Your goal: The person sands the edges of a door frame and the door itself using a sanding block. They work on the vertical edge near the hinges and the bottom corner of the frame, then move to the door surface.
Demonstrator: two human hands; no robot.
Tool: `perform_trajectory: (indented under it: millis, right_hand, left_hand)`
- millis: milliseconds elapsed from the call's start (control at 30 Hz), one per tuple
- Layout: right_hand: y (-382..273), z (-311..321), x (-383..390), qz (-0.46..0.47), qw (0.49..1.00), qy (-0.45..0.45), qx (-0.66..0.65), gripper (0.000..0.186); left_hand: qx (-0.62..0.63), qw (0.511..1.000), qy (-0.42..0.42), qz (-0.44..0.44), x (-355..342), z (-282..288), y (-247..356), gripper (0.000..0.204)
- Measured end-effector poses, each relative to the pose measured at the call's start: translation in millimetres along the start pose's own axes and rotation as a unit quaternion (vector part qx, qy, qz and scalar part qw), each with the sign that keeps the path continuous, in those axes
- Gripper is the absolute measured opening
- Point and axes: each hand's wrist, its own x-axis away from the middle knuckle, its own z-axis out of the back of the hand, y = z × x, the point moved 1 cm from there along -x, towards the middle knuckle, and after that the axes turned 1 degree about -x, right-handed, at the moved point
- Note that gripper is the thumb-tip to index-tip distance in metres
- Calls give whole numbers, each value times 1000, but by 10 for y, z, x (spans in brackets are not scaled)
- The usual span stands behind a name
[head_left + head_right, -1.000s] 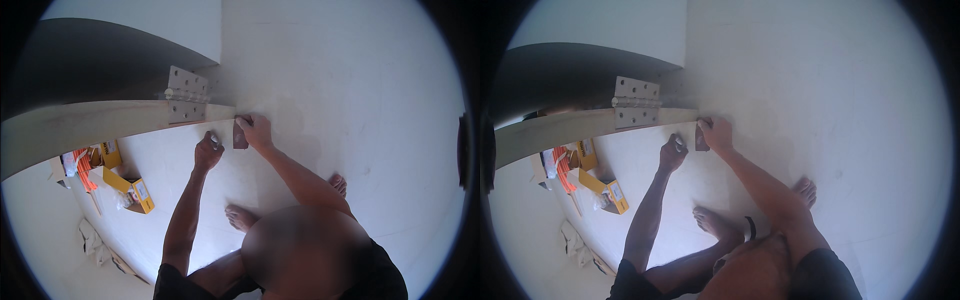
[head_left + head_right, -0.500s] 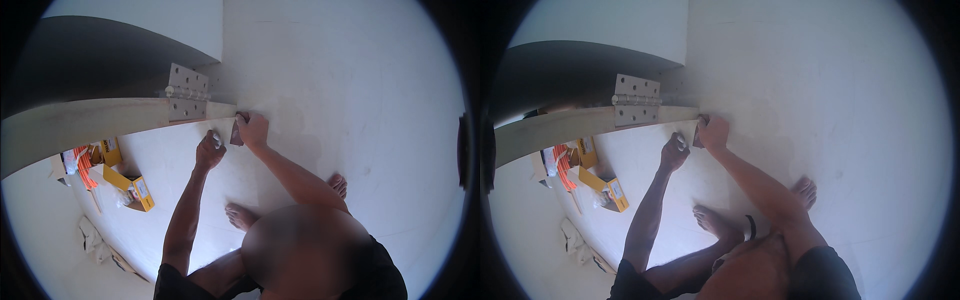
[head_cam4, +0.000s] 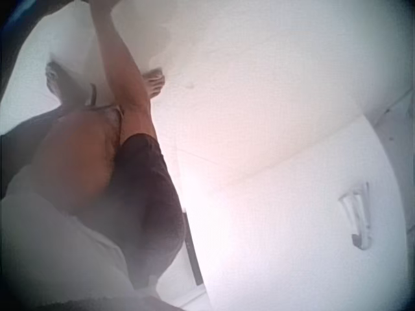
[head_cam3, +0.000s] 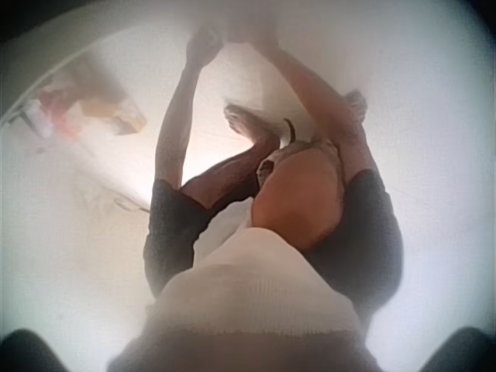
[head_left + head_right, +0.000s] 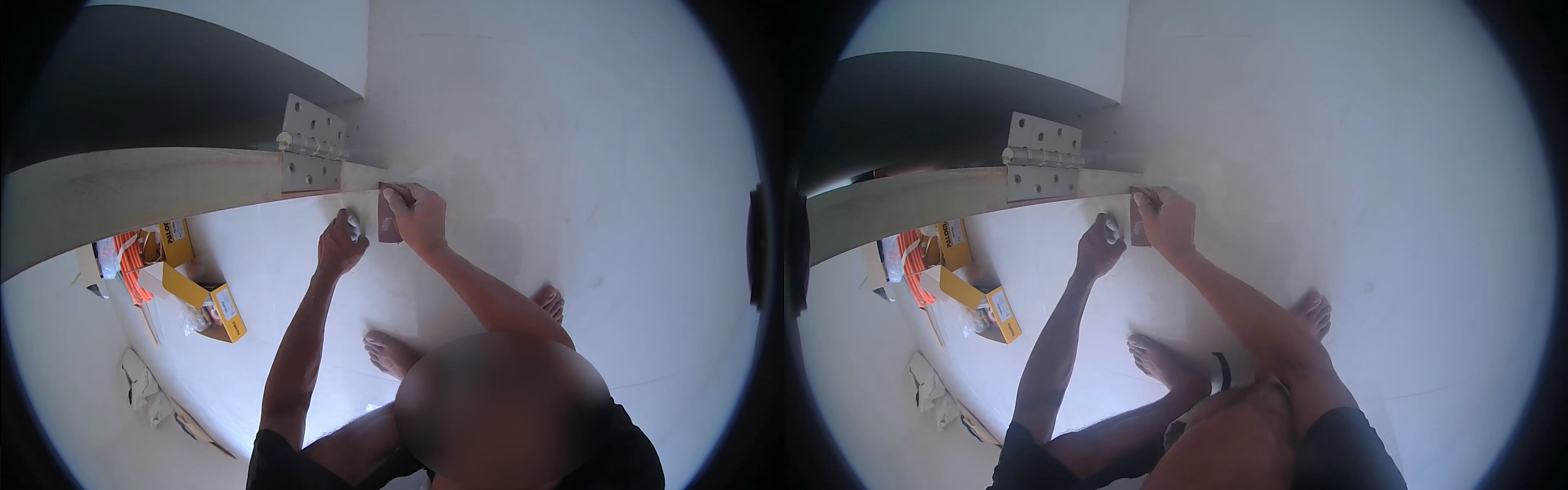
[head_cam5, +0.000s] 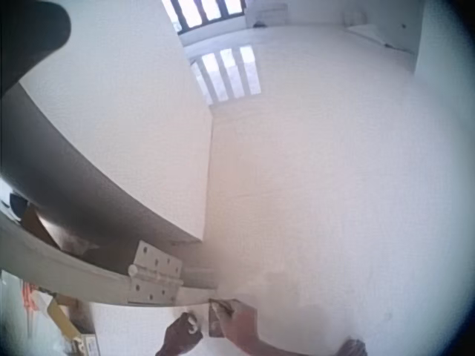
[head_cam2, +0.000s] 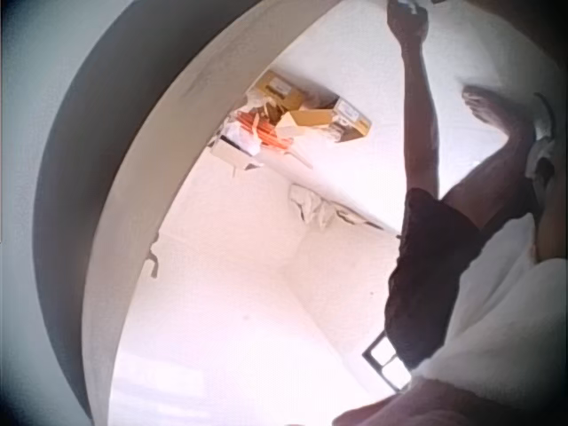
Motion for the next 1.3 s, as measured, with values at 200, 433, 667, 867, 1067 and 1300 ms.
perform_trajectory:
  millis: [200,433,667,867,1067,1300]
  right_hand:
    - [123,-118,-94,1,998,36,48,26]
    - [33,11,-169,-10,997,8,71,27]
    - [-274,124,-3,0,998,-52,-41,27]
    - [-240,-16,-103,-24,999,-34,24,29]
    - [-211,279,-121,-20,999,-21,-30,29]
    - [46,104,-468,-19,990,-37,132,29]
  left_hand:
    - [-17,1000,12,-4,-21,-52,-2,54]
    - [-13,1000,-4,12,8,4,24,53]
    - [-7,1000,-8,7,1,16,45,54]
    - [-33,999,25,-17,0,-44,-47,51]
    - [-18,1000,9,-3,1,-21,20,47]
    - [-22,1000,13,-10,-18,-43,-61,47]
